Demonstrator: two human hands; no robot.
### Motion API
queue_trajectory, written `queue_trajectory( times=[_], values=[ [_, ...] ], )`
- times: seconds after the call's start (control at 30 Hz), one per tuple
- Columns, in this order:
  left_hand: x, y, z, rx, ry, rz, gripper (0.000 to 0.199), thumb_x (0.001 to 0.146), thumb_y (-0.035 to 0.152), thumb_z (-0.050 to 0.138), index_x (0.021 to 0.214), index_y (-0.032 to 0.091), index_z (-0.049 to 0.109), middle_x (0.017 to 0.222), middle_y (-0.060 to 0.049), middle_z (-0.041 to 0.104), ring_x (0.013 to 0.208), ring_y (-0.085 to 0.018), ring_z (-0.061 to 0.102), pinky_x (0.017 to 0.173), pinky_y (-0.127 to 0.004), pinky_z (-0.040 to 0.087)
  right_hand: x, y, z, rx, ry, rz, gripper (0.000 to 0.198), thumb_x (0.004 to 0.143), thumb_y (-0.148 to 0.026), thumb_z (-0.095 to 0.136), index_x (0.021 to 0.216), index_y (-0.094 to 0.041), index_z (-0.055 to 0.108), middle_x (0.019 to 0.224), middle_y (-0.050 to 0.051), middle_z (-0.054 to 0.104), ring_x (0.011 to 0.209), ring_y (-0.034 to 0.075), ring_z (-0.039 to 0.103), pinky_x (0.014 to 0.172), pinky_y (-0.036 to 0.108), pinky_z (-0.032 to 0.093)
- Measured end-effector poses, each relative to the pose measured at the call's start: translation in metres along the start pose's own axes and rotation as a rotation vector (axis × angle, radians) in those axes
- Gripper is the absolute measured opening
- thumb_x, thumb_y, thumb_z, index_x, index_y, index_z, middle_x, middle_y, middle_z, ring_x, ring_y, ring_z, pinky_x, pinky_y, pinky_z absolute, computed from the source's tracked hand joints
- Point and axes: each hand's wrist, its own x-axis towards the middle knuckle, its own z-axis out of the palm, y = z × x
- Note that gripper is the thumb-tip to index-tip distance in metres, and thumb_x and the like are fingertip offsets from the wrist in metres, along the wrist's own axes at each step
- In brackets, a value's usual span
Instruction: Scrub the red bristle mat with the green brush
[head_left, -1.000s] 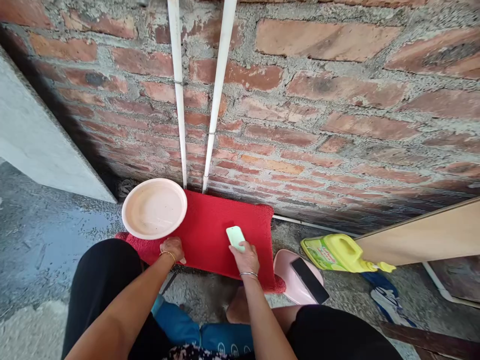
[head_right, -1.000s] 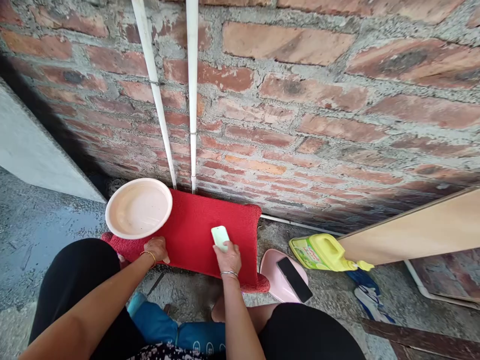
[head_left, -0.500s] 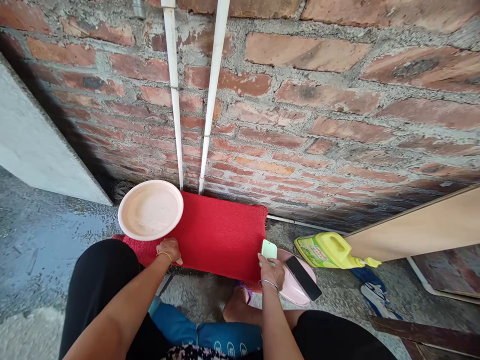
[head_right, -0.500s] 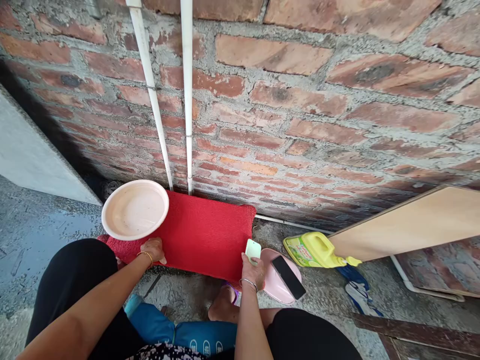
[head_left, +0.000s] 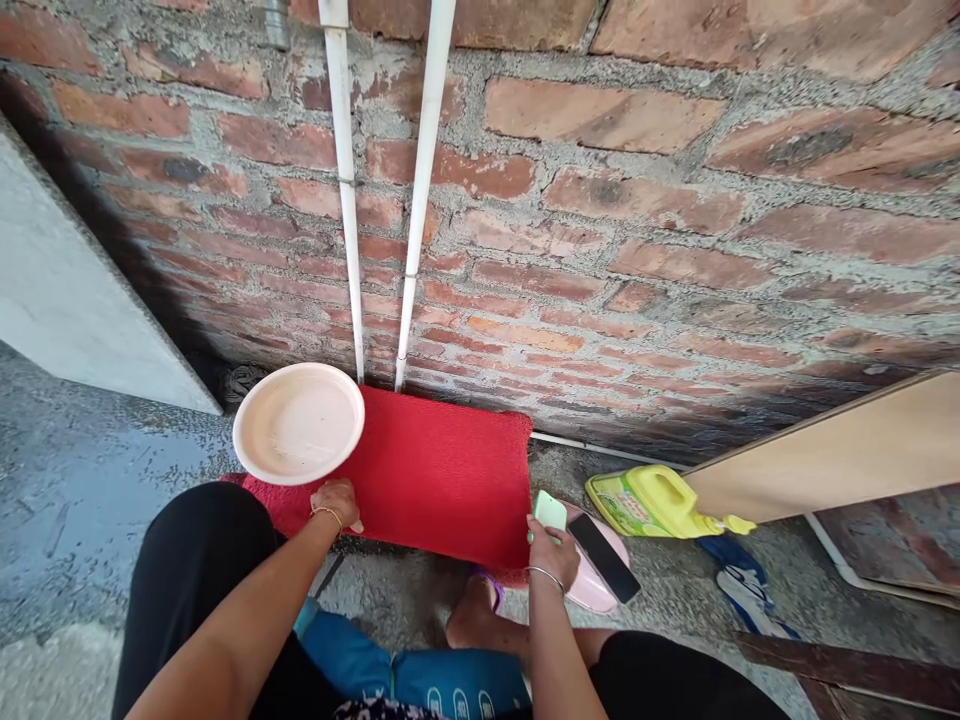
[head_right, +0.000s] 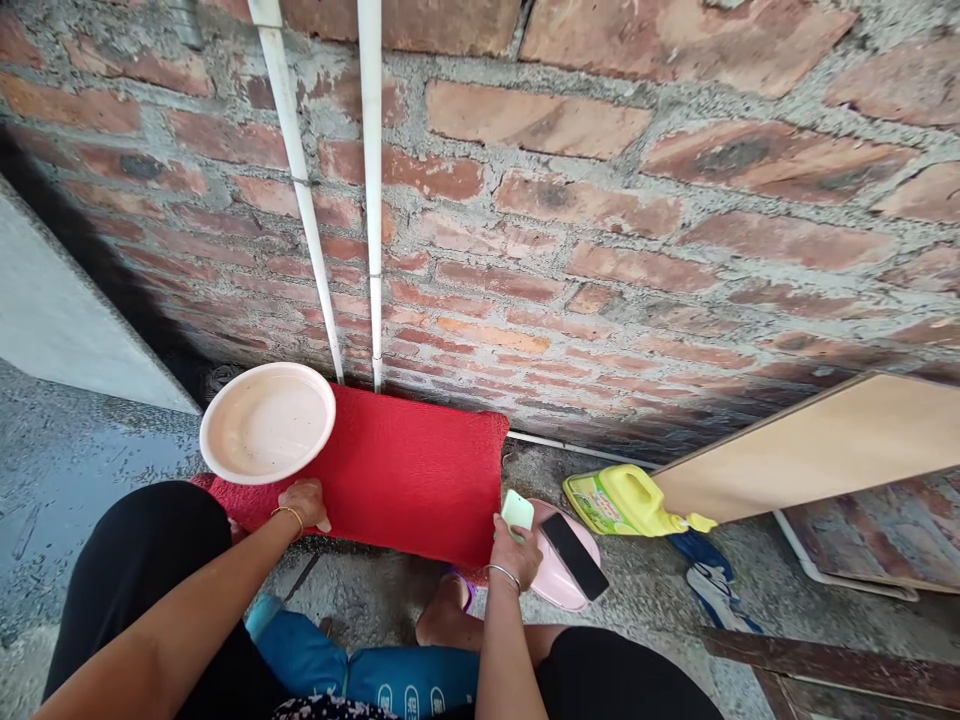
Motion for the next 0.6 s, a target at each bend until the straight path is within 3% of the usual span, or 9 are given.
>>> queue_trajectory(
  times=[0.17,0.33,0.47,0.6],
  values=[
    [-0.001,0.002,-0.001,0.004,-0.001,-0.021,0.088,0.031,0.03,0.089,0.114,0.019,0.061,0.123,-0.017,0.061,0.109,-0.033,0.06,0.084,-0.039,0.051,-0.039,-0.028,0.037,0.034,-0.039,-0.522,0.042,0.063,-0.056,0.063,0.083,-0.019,0.063,0.088,0.007,0.059,0.085,0.026,0.054,0.078,0.037,0.042],
    [-0.009,0.004,-0.008,0.018,-0.023,-0.022,0.087,0.034,0.029,0.088,0.116,0.018,0.059,0.125,-0.017,0.06,0.112,-0.032,0.059,0.086,-0.038,0.051,-0.081,-0.054,0.066,-0.126,-0.284,-0.803,0.03,0.068,-0.044,0.065,0.088,-0.021,0.066,0.091,0.005,0.057,0.083,0.023,0.053,0.077,0.034,0.04],
    [-0.013,0.006,-0.012,0.029,-0.031,-0.029,0.084,0.038,0.029,0.088,0.115,0.019,0.059,0.125,-0.017,0.06,0.113,-0.031,0.058,0.087,-0.038,0.05,-0.064,-0.053,0.053,-0.182,-0.242,-0.673,0.032,0.066,-0.044,0.068,0.09,-0.021,0.066,0.093,0.005,0.058,0.085,0.023,0.054,0.077,0.033,0.041],
    [-0.011,0.005,-0.01,0.023,-0.02,-0.015,0.085,0.036,0.03,0.088,0.114,0.018,0.059,0.124,-0.017,0.06,0.113,-0.032,0.058,0.086,-0.037,0.05,-0.018,-0.029,0.02,-0.121,-0.038,-0.28,0.04,0.063,-0.052,0.067,0.087,-0.021,0.065,0.09,0.009,0.061,0.082,0.026,0.057,0.069,0.035,0.043]
  ],
)
